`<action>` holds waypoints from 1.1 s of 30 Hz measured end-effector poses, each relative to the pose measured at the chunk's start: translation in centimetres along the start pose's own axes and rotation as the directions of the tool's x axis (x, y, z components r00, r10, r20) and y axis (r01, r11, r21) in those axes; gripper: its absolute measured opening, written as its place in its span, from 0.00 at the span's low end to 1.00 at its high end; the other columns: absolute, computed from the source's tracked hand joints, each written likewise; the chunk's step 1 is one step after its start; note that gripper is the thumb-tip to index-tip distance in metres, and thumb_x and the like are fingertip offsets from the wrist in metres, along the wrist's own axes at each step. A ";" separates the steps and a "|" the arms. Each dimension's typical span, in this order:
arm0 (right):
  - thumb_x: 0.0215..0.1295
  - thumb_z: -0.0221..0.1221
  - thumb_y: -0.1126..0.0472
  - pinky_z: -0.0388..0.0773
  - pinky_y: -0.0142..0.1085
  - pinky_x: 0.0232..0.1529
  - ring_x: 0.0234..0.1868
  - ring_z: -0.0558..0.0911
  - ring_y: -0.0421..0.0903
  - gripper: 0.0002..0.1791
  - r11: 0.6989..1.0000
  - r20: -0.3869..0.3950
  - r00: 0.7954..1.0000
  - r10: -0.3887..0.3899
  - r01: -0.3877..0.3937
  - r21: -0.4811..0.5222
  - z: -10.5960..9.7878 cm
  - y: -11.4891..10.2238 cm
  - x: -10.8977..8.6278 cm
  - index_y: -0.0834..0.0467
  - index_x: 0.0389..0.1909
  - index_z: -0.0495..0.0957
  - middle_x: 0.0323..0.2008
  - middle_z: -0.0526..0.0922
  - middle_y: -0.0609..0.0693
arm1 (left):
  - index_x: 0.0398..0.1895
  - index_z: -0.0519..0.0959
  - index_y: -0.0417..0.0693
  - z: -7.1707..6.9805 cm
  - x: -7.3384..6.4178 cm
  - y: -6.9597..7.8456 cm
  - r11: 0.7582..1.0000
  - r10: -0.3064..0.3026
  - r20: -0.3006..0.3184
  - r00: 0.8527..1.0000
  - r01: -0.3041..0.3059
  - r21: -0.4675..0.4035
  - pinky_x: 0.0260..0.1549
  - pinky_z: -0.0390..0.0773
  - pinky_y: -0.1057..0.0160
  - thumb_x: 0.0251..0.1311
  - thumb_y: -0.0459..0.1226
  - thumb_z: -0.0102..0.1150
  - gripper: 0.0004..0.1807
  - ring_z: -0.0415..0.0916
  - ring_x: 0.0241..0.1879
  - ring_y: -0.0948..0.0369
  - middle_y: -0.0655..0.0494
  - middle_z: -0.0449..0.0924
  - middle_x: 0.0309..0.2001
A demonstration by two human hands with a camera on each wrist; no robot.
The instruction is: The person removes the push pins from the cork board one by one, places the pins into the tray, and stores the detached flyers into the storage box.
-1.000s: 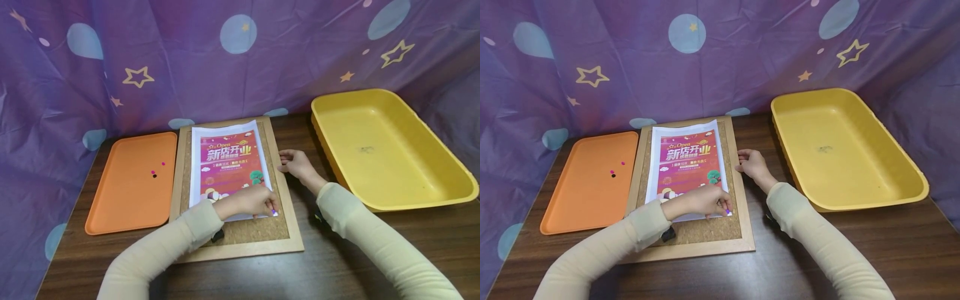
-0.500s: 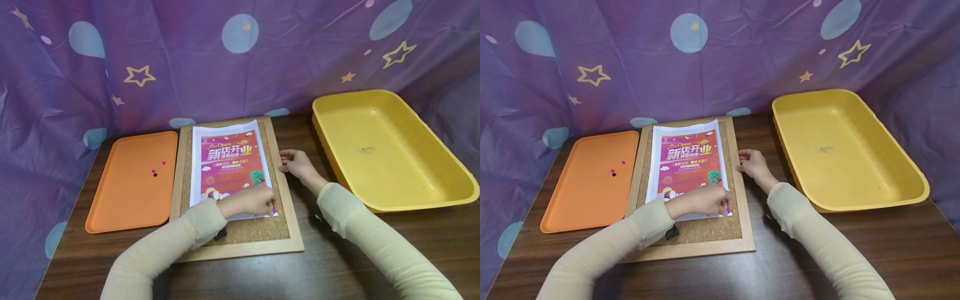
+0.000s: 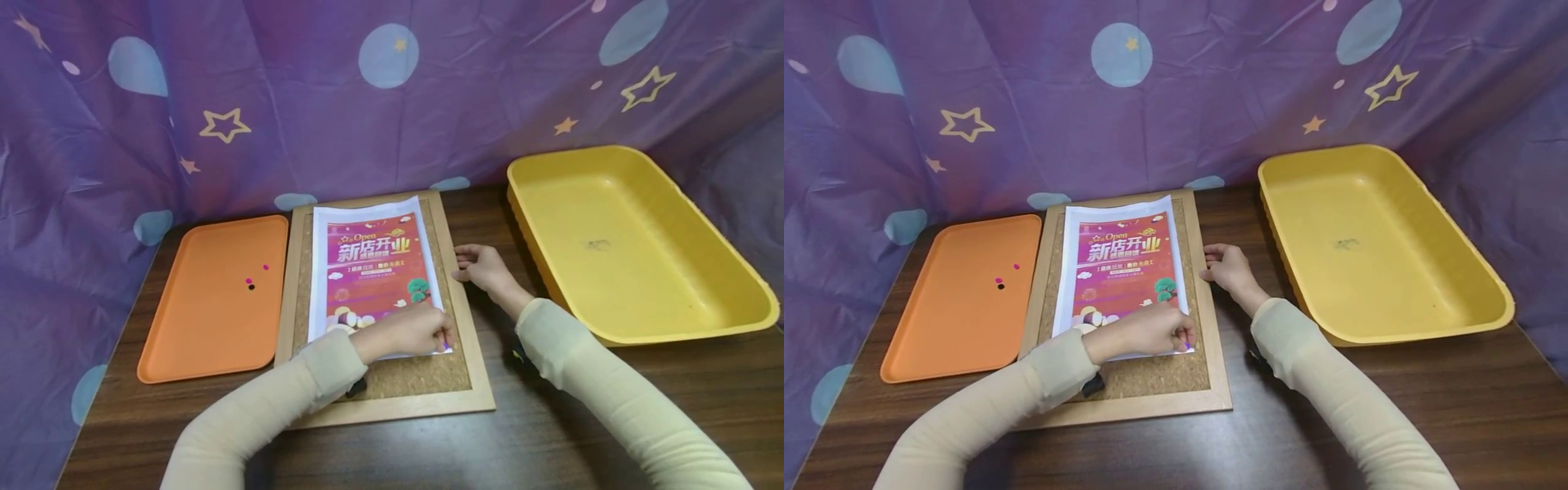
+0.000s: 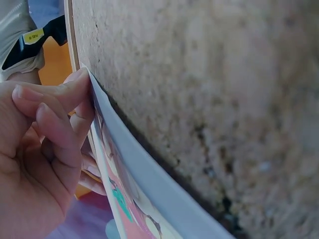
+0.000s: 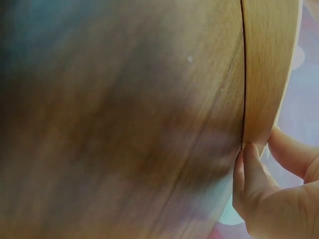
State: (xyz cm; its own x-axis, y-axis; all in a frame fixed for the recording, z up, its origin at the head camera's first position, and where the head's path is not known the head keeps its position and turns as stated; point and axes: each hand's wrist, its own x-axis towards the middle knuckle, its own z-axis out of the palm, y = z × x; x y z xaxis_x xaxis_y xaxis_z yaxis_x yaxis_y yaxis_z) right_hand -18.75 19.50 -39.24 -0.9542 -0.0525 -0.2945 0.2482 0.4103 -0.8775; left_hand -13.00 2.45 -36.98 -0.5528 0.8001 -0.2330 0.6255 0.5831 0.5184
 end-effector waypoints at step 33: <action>0.60 0.55 0.76 0.74 0.20 0.40 0.61 0.73 0.61 0.29 1.000 0.002 1.000 -0.013 0.013 -0.015 0.2 -0.1 0.0 0.75 0.64 0.62 0.59 0.71 0.73 | 0.37 0.84 0.51 0.2 -0.3 -0.6 0.996 0.054 0.040 0.998 -0.056 0.063 0.26 0.68 0.78 0.59 0.29 0.56 0.10 0.73 0.27 0.71 0.59 0.85 0.33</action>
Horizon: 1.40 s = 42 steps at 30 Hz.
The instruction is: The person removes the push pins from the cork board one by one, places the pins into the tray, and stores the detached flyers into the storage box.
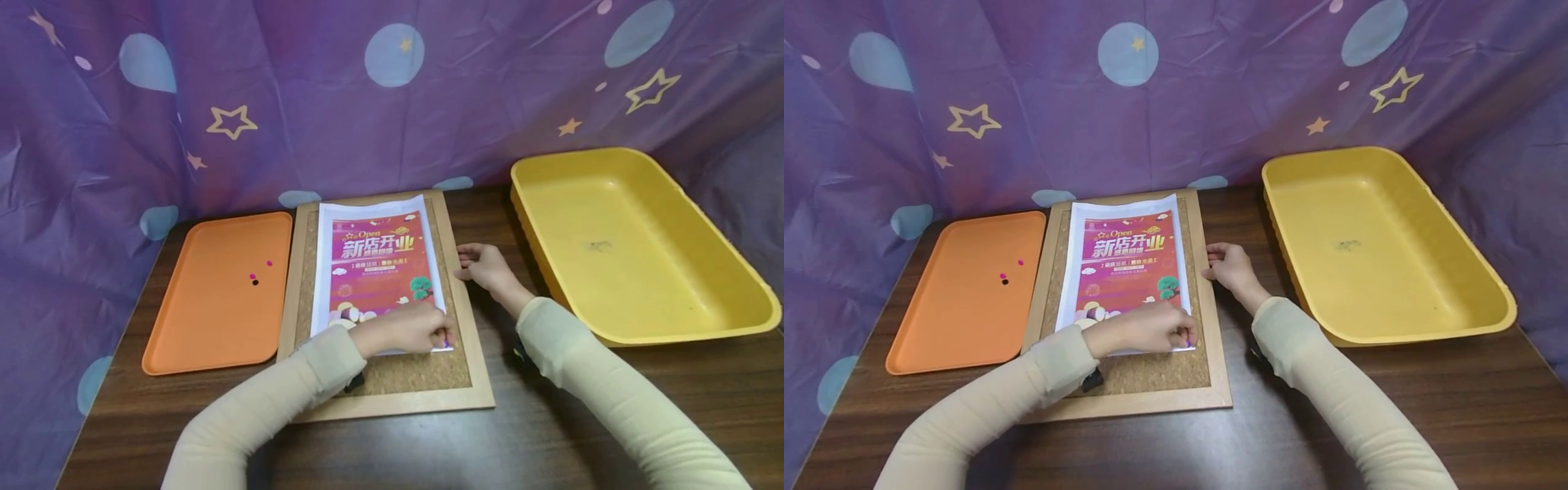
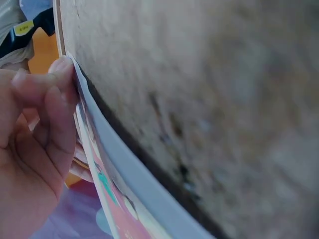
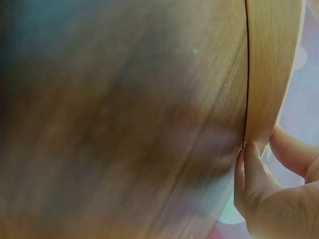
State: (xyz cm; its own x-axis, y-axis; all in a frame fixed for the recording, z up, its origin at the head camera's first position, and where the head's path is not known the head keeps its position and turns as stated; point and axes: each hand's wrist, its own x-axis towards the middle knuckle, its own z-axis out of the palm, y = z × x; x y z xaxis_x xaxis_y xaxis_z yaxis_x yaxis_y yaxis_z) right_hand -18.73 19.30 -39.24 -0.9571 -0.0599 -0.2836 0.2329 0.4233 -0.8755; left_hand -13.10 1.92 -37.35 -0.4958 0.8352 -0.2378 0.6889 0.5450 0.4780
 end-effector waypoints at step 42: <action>0.59 0.56 0.76 0.76 0.22 0.43 0.59 0.74 0.60 0.29 1.000 -0.007 1.000 0.012 -0.012 0.004 0.1 -0.1 0.1 0.75 0.63 0.63 0.58 0.72 0.73 | 0.43 0.81 0.42 -4.1 -6.2 -0.1 0.907 -0.193 -0.234 0.953 0.083 -0.413 0.16 0.76 0.69 0.61 0.35 0.60 0.10 0.78 0.17 0.58 0.49 0.84 0.38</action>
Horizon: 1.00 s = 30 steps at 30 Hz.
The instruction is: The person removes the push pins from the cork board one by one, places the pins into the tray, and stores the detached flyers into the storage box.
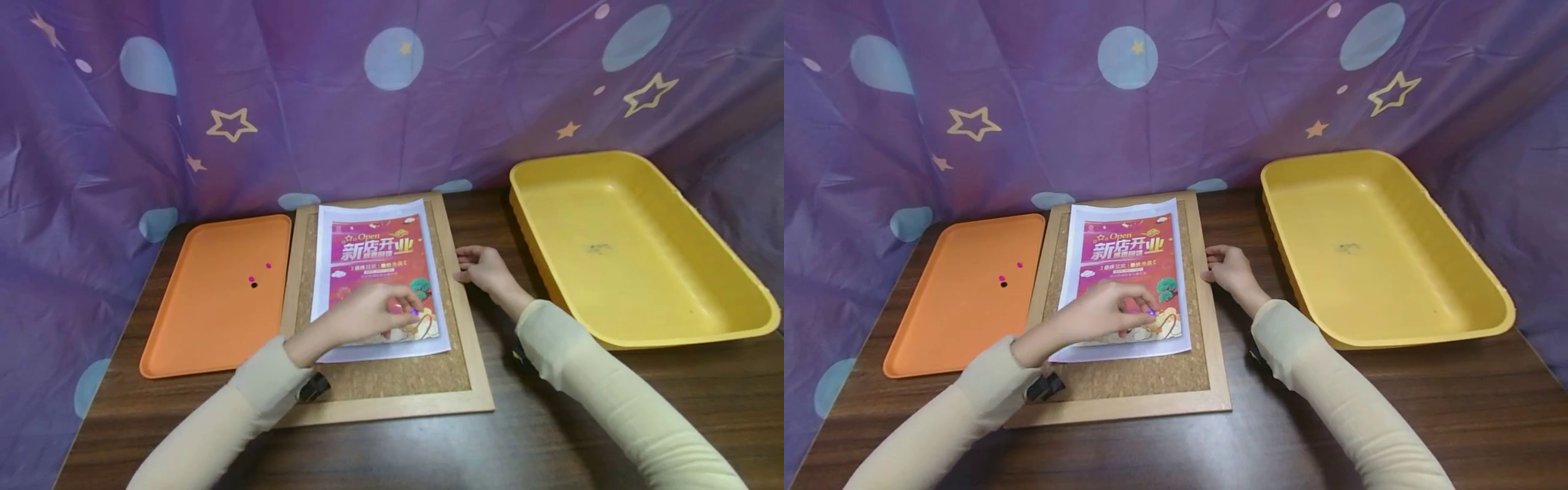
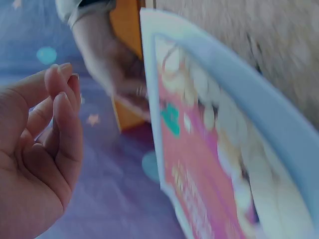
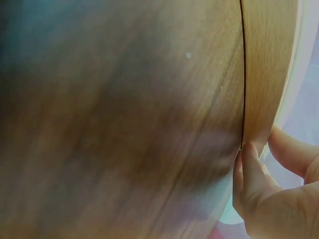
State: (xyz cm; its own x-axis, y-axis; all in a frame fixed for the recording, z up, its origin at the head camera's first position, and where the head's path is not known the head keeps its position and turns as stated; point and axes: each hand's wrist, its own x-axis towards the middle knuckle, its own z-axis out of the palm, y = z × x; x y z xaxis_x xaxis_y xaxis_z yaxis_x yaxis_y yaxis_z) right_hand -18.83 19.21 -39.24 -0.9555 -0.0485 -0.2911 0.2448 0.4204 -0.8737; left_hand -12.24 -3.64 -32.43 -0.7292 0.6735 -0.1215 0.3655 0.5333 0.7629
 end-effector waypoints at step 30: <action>0.61 0.55 0.75 0.77 0.33 0.53 0.61 0.73 0.61 0.29 1.000 0.001 1.000 0.018 -0.018 -0.010 -0.1 0.0 0.0 0.74 0.64 0.62 0.59 0.71 0.72 | 0.52 0.76 0.35 -8.4 -9.7 -12.4 0.903 -0.422 -0.389 0.819 0.418 -0.101 0.22 0.75 0.65 0.67 0.36 0.54 0.15 0.76 0.22 0.59 0.37 0.80 0.42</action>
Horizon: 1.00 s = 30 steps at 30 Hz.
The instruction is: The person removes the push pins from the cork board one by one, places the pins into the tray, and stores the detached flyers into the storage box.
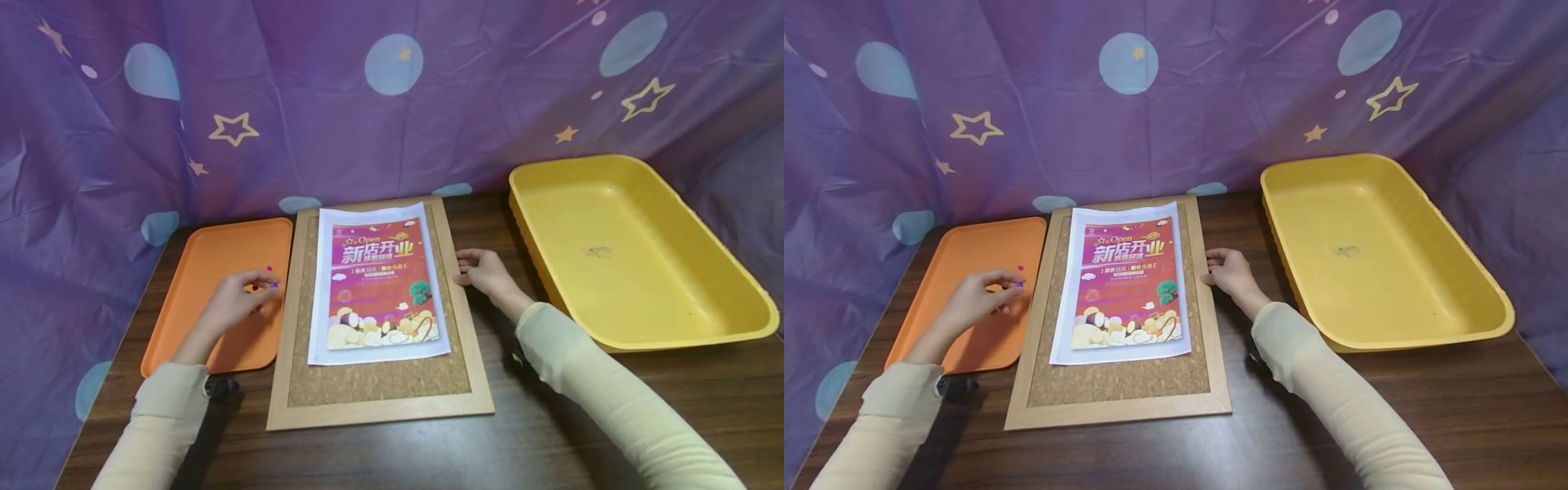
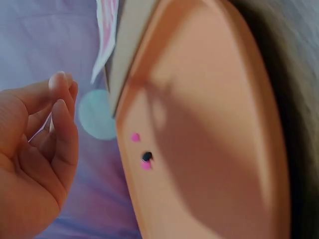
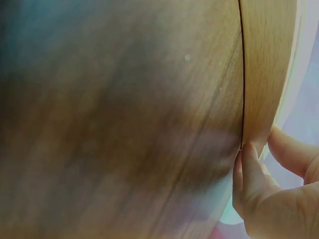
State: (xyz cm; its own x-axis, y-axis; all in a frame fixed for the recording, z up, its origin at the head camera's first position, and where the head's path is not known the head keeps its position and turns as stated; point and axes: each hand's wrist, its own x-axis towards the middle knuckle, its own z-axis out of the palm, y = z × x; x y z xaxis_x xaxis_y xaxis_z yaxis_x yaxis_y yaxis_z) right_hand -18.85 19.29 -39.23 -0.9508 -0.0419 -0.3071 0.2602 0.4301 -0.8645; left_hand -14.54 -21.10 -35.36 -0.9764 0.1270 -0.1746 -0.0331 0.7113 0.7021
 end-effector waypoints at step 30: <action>0.60 0.55 0.76 0.77 0.26 0.47 0.61 0.73 0.61 0.29 1.000 0.002 1.000 -0.008 0.008 0.015 0.0 -0.2 -0.2 0.75 0.64 0.62 0.59 0.71 0.73 | 0.51 0.74 0.29 0.5 0.4 -3.0 0.997 -0.073 0.094 0.993 0.070 0.036 0.25 0.76 0.68 0.66 0.31 0.51 0.14 0.73 0.24 0.63 0.42 0.79 0.34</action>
State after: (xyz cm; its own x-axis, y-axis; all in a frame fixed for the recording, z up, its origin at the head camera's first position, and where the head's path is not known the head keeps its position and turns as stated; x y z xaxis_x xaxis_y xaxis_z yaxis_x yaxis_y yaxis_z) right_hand -18.70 19.20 -39.04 -0.9524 -0.0469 -0.3012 0.2554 0.4163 -0.8726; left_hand -14.75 -22.84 -37.86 -0.9471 0.1392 -0.2891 -0.0933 0.7427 0.6631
